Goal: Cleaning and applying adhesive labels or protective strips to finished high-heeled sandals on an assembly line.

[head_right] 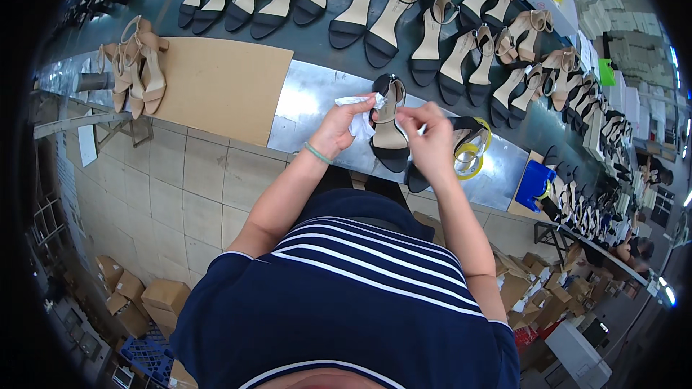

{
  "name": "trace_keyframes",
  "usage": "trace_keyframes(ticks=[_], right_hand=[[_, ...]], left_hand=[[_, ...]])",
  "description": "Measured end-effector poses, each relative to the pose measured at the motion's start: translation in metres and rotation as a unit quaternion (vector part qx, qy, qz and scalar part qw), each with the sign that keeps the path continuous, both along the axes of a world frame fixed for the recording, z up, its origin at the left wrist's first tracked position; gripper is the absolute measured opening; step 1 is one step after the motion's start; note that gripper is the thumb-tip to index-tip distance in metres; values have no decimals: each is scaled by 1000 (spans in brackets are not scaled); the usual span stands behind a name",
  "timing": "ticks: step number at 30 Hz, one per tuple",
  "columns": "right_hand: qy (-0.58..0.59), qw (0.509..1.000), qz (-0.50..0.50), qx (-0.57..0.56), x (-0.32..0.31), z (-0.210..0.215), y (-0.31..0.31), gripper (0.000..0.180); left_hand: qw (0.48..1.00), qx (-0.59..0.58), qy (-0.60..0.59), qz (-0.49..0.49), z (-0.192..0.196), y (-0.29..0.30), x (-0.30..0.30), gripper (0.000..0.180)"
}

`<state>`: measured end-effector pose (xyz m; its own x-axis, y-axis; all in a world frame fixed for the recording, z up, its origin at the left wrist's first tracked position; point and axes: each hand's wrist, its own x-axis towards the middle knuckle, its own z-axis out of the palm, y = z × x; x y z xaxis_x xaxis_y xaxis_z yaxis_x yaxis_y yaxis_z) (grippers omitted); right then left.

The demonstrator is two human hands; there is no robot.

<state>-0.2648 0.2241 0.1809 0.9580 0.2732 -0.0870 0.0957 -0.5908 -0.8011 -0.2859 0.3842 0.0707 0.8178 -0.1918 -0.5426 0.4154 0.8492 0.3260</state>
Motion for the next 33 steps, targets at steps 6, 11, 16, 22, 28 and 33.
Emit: trace_keyframes(ticks=[6,11,16,22,28,33], right_hand=[[52,996,-66,26,-11,-34,29,24],[317,888,-220,250,1,-40,38,22],[398,810,-296,314,5,-55,36,17],[420,781,-305,347,2,-68,34,15],[404,793,-322,324,2,-73,24,23],[385,814,-299,316,2,-71,25,25]], left_hand=[[999,24,6,21,8,-5,0,24],[999,45,3,14,3,-7,-3,26],[996,74,-10,39,7,-16,-3,24],[985,141,3,97,12,-17,-13,25],[995,96,20,-34,1,16,-13,29],[991,89,9,-100,7,15,8,23]])
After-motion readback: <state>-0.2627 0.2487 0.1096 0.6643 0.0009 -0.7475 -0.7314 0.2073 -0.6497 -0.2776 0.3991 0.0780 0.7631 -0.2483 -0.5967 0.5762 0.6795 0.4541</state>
